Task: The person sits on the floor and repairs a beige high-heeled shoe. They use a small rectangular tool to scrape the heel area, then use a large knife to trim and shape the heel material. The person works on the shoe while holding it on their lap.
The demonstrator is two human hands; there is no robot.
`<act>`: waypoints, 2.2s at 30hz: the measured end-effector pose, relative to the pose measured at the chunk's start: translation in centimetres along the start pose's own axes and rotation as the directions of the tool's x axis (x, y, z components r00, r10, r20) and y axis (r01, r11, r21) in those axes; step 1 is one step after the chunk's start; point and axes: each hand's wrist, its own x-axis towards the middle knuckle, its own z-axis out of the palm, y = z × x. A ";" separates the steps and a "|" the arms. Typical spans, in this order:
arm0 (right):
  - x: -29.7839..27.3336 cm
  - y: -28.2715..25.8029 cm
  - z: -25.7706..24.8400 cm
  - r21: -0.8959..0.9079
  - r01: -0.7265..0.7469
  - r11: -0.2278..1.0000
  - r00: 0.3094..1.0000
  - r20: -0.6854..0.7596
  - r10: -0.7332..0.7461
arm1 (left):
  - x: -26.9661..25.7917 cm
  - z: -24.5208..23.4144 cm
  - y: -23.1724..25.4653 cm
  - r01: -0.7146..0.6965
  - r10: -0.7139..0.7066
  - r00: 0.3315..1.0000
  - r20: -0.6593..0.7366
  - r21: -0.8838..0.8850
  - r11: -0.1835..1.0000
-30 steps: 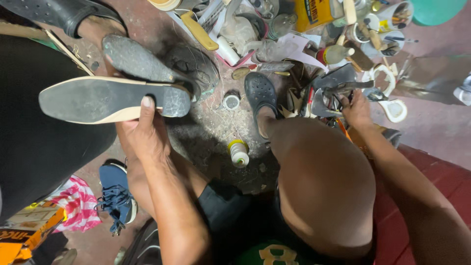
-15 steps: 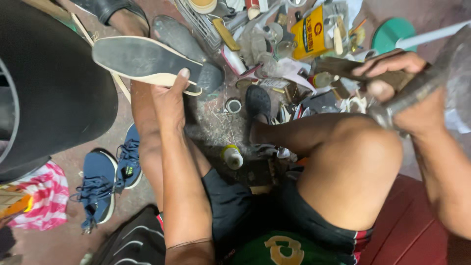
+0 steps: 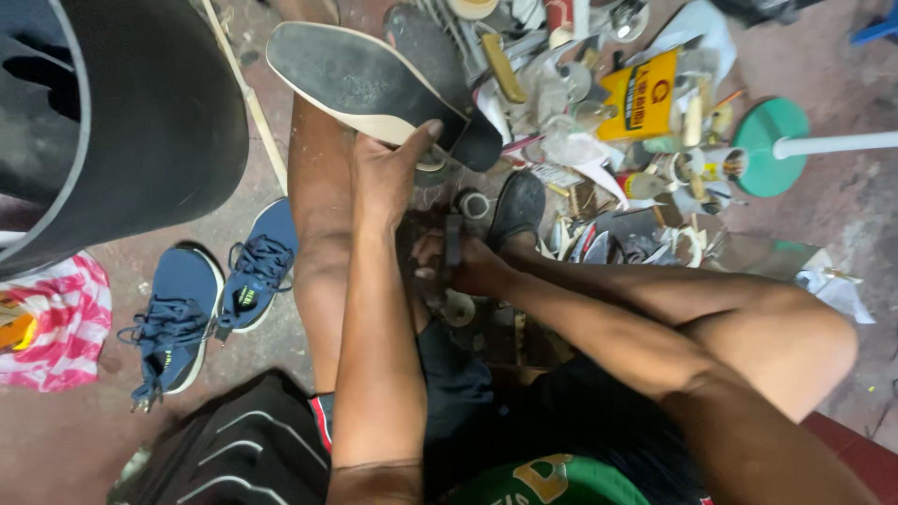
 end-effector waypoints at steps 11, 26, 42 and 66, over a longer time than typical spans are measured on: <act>-0.6 13.5 8.1 0.257 -0.196 0.946 0.959 -0.150 0.239 | -0.2 0.4 2.4 0.076 -0.081 0.996 0.042 0.105 0.992; -8.8 -12.8 -5.0 -0.095 -0.350 0.932 0.910 -0.271 0.315 | 0.0 -0.6 -0.7 0.011 -0.009 1.000 0.012 -0.167 0.986; -3.5 -18.6 -11.5 -0.148 -0.289 0.946 0.858 -0.478 0.187 | 0.3 1.0 -2.6 -0.130 0.116 0.981 -0.155 -0.086 0.988; -3.2 -10.6 -8.8 -0.813 0.002 0.582 0.925 -0.220 -0.310 | 1.1 0.5 -3.4 -0.190 0.188 0.960 -0.207 0.009 0.982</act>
